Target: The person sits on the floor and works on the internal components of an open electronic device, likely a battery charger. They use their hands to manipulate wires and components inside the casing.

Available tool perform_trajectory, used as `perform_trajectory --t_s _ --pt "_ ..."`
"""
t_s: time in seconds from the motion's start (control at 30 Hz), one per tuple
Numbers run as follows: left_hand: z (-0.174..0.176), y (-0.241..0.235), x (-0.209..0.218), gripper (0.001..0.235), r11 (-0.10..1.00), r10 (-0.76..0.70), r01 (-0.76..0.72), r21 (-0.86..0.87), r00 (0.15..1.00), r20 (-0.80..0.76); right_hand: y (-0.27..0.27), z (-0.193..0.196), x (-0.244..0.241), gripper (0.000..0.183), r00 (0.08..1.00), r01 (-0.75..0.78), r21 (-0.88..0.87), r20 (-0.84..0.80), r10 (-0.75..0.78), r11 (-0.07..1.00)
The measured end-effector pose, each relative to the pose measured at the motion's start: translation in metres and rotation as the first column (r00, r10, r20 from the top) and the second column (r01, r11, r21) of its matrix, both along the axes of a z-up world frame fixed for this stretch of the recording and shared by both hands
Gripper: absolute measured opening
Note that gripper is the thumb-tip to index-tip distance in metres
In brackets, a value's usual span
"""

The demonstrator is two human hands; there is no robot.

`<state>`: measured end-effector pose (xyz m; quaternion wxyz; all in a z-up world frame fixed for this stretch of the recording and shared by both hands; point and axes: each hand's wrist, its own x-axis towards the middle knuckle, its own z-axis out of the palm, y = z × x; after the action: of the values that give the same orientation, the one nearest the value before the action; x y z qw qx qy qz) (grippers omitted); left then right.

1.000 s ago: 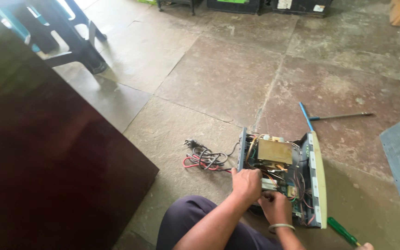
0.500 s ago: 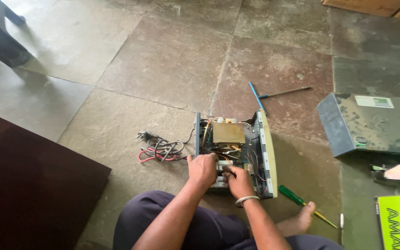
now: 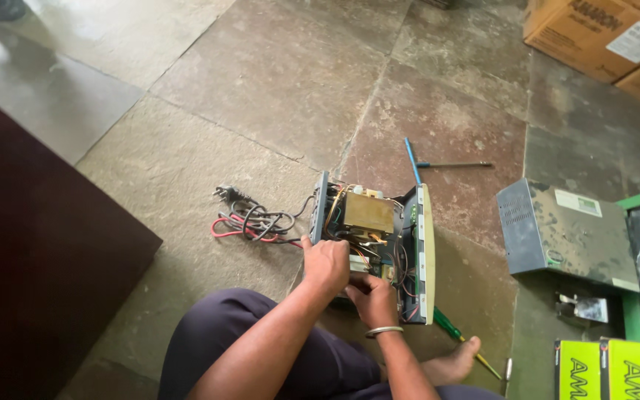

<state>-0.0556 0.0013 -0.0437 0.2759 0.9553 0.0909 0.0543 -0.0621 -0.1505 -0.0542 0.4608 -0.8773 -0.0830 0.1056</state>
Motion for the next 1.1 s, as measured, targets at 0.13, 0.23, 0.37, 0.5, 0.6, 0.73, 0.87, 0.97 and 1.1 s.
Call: perform_trajectory --t_s 0.13,0.23,0.37,0.5,0.6,0.73,0.87,0.97,1.1 --pt "-0.006 -0.001 0.000 0.010 1.000 0.010 -0.009 -0.024 0.999 0.042 0.002 -0.006 -0.001 0.021 0.998 0.028 -0.059 -0.049 -0.031 0.998" --pt "-0.007 -0.001 0.001 0.010 1.000 0.007 -0.007 -0.019 1.000 0.014 0.002 -0.013 -0.003 0.020 1.000 0.005 0.016 0.024 -0.005 1.000" --pt "-0.005 -0.002 0.001 0.011 1.000 0.018 -0.018 -0.022 1.000 0.010 0.004 -0.017 -0.005 0.018 0.998 0.040 -0.049 0.042 -0.038 0.998" --pt "-0.004 -0.002 0.001 0.011 0.999 0.020 -0.019 -0.027 1.000 0.018 0.010 -0.009 -0.013 0.019 0.993 0.065 -0.061 0.106 -0.058 0.996" --pt "-0.004 -0.002 0.000 0.012 1.000 0.015 -0.015 -0.014 1.000 0.000 0.015 -0.001 -0.020 0.017 0.982 0.069 -0.074 0.178 -0.055 0.995" --pt "-0.003 -0.001 0.001 0.012 1.000 0.017 -0.017 0.000 1.000 0.022 0.019 0.004 -0.024 0.015 0.935 0.031 -0.129 0.354 0.017 0.991" --pt "-0.001 0.000 -0.001 0.012 1.000 0.011 -0.011 -0.005 1.000 0.026 0.019 0.004 -0.023 0.014 0.931 0.017 -0.133 0.364 0.033 0.991" --pt "0.001 0.000 -0.001 0.012 1.000 0.014 -0.014 -0.005 1.000 0.026 0.018 0.003 -0.023 0.014 0.927 0.018 -0.151 0.372 0.040 0.988" --pt "0.004 0.000 0.000 0.013 1.000 0.001 0.000 0.020 1.000 -0.027 0.017 0.002 -0.024 0.014 0.918 0.029 -0.138 0.396 0.029 0.990"
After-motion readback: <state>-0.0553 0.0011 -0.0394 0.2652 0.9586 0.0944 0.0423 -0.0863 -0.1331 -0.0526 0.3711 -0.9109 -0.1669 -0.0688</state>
